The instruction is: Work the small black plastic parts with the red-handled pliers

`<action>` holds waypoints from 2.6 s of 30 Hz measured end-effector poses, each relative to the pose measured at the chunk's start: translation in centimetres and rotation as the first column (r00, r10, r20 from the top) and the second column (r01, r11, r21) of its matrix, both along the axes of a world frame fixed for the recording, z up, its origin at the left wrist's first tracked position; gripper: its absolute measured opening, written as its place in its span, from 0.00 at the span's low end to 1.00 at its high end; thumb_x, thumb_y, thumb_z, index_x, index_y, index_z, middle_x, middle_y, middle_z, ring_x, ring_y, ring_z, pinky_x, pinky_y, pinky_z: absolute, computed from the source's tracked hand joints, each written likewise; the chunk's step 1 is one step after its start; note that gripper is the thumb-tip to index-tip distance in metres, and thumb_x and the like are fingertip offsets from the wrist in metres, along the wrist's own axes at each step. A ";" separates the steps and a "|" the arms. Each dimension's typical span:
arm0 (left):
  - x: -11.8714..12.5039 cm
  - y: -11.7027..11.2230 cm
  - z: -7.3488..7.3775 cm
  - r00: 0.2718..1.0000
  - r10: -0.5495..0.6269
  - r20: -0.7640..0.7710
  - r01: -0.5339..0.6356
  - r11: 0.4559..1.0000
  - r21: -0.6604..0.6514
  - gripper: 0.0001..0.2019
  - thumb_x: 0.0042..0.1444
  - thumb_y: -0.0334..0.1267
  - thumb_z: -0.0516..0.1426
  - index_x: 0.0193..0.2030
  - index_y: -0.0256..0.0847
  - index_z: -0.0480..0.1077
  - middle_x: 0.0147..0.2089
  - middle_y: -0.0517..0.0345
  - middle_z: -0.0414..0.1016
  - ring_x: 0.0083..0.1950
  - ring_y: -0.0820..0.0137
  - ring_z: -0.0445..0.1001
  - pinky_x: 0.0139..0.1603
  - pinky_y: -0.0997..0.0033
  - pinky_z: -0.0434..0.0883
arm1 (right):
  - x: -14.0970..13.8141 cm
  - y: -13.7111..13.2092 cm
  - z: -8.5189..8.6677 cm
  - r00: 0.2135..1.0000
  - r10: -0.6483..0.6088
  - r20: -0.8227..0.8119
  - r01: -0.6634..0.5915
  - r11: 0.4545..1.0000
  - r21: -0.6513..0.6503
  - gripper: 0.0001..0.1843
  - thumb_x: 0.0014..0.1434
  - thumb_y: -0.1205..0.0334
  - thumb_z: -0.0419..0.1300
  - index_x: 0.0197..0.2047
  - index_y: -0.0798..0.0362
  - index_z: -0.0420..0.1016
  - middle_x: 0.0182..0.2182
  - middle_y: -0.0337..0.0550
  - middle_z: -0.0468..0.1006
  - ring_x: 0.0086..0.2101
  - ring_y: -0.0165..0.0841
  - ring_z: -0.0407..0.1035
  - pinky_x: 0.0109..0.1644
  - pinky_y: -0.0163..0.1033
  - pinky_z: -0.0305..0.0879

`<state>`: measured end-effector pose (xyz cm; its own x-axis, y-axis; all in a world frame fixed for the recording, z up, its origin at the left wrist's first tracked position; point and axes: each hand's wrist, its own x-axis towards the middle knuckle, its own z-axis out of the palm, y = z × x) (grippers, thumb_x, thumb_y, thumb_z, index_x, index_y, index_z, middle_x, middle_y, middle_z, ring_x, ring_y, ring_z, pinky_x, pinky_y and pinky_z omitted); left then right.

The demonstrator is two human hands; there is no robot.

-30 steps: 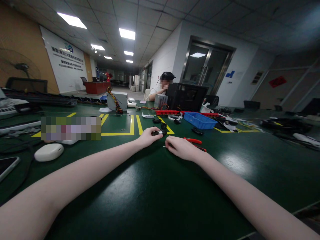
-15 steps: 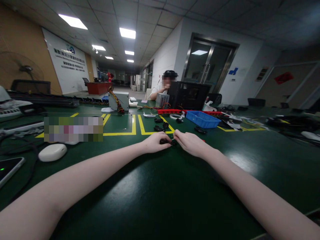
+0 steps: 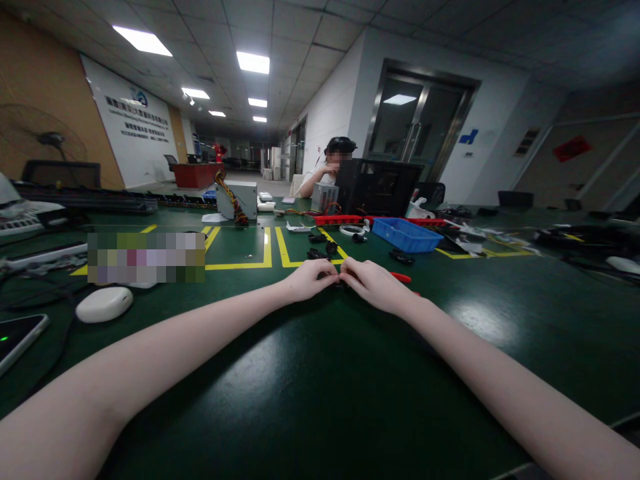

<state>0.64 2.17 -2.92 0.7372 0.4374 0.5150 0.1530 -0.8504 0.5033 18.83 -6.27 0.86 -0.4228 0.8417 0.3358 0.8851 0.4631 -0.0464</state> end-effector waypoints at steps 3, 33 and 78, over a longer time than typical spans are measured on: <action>0.0 0.1 0.0 1.000 0.011 0.022 -0.010 0.999 -0.030 0.10 0.61 0.39 0.54 0.36 0.37 0.74 0.35 0.55 0.74 0.37 0.68 0.72 0.40 0.72 0.67 | -0.1 0.2 -0.1 0.993 0.077 -0.086 -0.076 0.997 0.021 0.07 0.64 0.59 0.51 0.39 0.51 0.67 0.32 0.41 0.74 0.33 0.34 0.67 0.44 0.41 0.59; -0.6 -0.7 0.5 0.996 -0.086 0.018 0.088 0.993 -0.074 0.14 0.49 0.30 0.64 0.43 0.38 0.72 0.47 0.51 0.69 0.49 0.64 0.71 0.47 0.66 0.71 | 0.4 0.3 0.0 0.976 0.103 -0.190 -0.132 0.981 -0.144 0.06 0.58 0.62 0.56 0.34 0.52 0.74 0.32 0.42 0.76 0.33 0.33 0.69 0.38 0.37 0.62; -0.3 -0.3 0.2 0.998 -0.065 -0.002 0.063 0.974 -0.219 0.15 0.54 0.32 0.60 0.50 0.38 0.73 0.49 0.49 0.73 0.51 0.65 0.73 0.49 0.66 0.73 | 9.3 2.0 -0.3 0.932 -0.314 0.180 0.346 0.919 -0.188 0.27 0.58 0.41 0.53 0.47 0.56 0.73 0.43 0.54 0.74 0.41 0.41 0.70 0.43 0.41 0.64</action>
